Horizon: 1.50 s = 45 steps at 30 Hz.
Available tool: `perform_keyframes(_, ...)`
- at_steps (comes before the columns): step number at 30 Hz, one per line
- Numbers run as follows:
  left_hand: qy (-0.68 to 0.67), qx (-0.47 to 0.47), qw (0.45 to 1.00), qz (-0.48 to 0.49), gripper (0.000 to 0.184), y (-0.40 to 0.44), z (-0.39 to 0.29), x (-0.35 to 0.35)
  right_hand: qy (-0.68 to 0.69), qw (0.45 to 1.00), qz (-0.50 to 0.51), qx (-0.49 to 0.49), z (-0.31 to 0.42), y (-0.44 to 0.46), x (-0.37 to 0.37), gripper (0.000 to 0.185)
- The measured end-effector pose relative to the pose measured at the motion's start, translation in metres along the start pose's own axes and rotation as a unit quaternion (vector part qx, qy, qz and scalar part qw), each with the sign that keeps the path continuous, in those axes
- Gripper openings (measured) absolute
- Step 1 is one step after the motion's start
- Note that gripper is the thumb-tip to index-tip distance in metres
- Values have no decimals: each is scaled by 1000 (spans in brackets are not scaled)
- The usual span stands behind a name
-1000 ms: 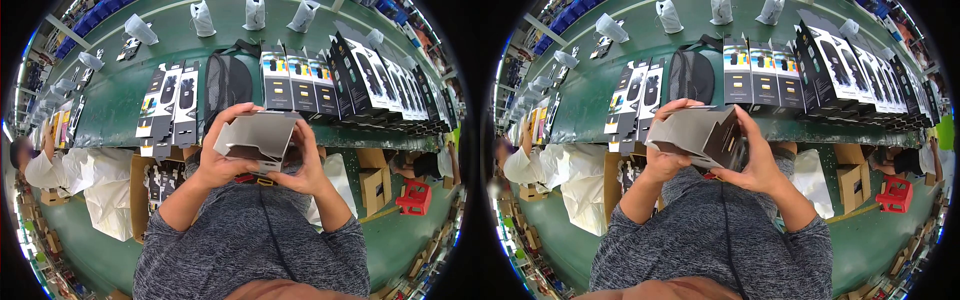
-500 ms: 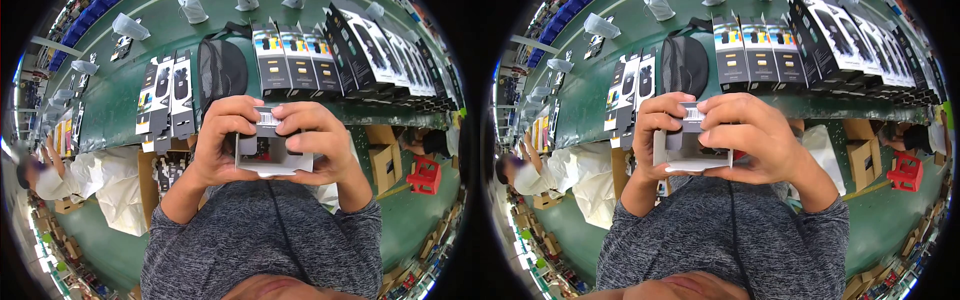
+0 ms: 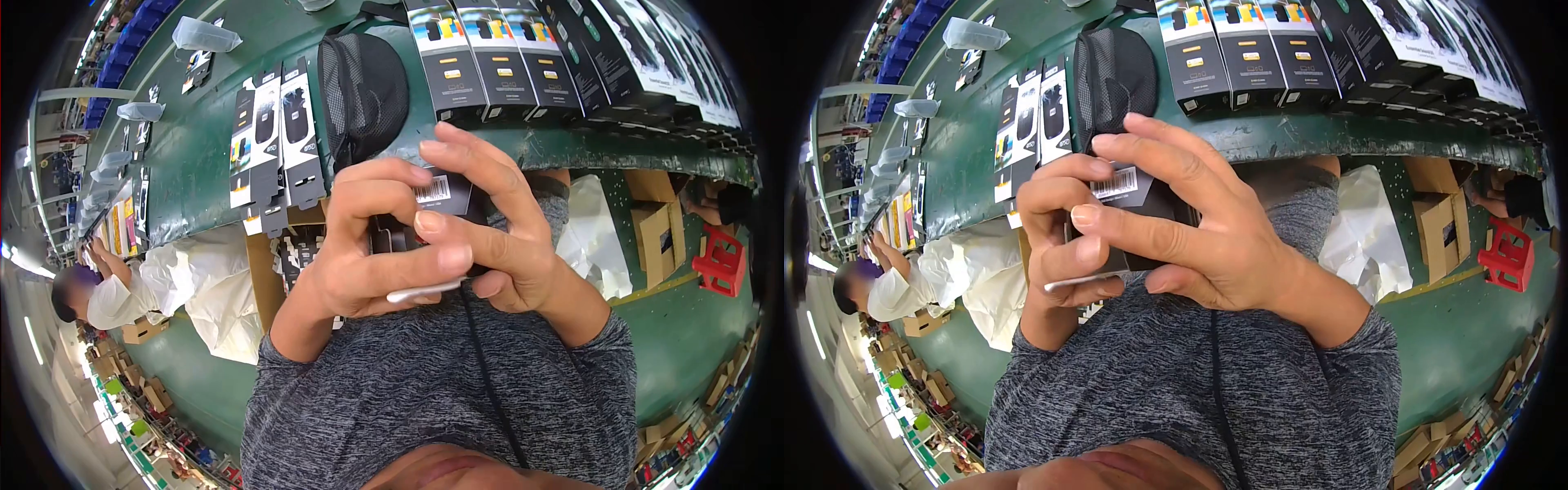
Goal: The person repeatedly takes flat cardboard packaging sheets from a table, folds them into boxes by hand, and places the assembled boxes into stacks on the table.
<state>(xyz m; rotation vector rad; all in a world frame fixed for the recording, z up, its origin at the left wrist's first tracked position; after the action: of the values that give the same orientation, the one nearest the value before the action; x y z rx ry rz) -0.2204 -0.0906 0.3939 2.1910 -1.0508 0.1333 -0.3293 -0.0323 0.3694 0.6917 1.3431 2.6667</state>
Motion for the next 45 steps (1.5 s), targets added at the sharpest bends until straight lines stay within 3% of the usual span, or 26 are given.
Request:
perform_keyframes(5, 22, -114, 987, -108, 50, -13, -14, -10, 57, 998, -26, 24, 11, -4, 2, 35)
perform_keyframes(8, 42, -152, 975, -158, 43, -17, -20, -10, -66, 992, -2, 104, 19, -9, -6, 27)
perform_keyframes(11, 83, -146, 984, -65, 32, -21, -19, -8, -74, 990, -33, 111, 24, -13, -4, 25)
perform_keyframes(13, 10, -86, 995, -41, 25, -24, -9, -3, -39, 990, -80, 107, 24, -17, 1, 29)
perform_keyframes(15, -39, -54, 997, -48, 21, -28, -4, -1, 21, 991, -126, 42, 17, -18, 10, 31)
perform_keyframes(19, 28, -84, 993, -75, 32, -27, 1, -6, 91, 980, -175, -21, 1, -18, 10, 31)
perform_keyframes(23, -113, -107, 988, -19, 43, -20, 0, 3, 185, 962, -193, -47, -4, -18, 10, 31)
perform_keyframes(24, -147, -79, 986, -7, 59, -18, 3, 7, 243, 945, -215, -38, -6, -19, 12, 33)
perform_keyframes(27, -240, 126, 962, 42, 121, -12, 40, -1, 345, 915, -208, -30, -3, -13, 0, 50)
perform_keyframes(30, -233, 181, 946, 131, 136, -17, 38, -21, 250, 956, -152, 5, -4, -10, -3, 83)
perform_keyframes(31, -116, 143, 973, 137, 128, -11, 25, -14, 202, 964, -174, -8, -1, -12, -3, 88)
perform_keyframes(32, 2, 105, 984, 144, 121, -10, 13, -12, 243, 949, -185, -77, -7, -18, -11, 94)
perform_keyframes(34, 88, 40, 994, 46, 102, -11, -11, -2, 326, 894, -223, -211, -18, -34, -27, 107)
perform_keyframes(36, 156, 3, 988, 5, 89, -13, -23, 0, 525, 722, -264, -365, -16, -51, -67, 99)
perform_keyframes(37, 187, -6, 982, 0, 86, -14, -26, -2, 570, 706, -257, -333, -14, -52, -74, 80)
perform_keyframes(40, 220, 6, 976, -2, 84, -21, -24, -9, 562, 710, -263, -332, -18, -58, -78, 67)
perform_keyframes(41, 225, 13, 974, -7, 84, -23, -24, -12, 529, 752, -233, -317, -18, -61, -77, 57)
perform_keyframes(45, 240, 27, 970, 0, 91, -29, -22, -16, 518, 757, -261, -302, -18, -61, -76, 46)
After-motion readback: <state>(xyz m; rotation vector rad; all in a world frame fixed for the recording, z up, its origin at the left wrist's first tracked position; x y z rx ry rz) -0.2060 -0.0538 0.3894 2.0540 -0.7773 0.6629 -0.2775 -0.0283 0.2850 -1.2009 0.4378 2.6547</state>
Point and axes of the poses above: each hand's wrist, its own y-axis towards the middle knuckle, its own x-axis out of the back of the hand, z = x × y, the point moved 10 cm from there along y, towards the middle knuckle, and after that the axes turned 11 degrees about x, right-handed, at the moved point
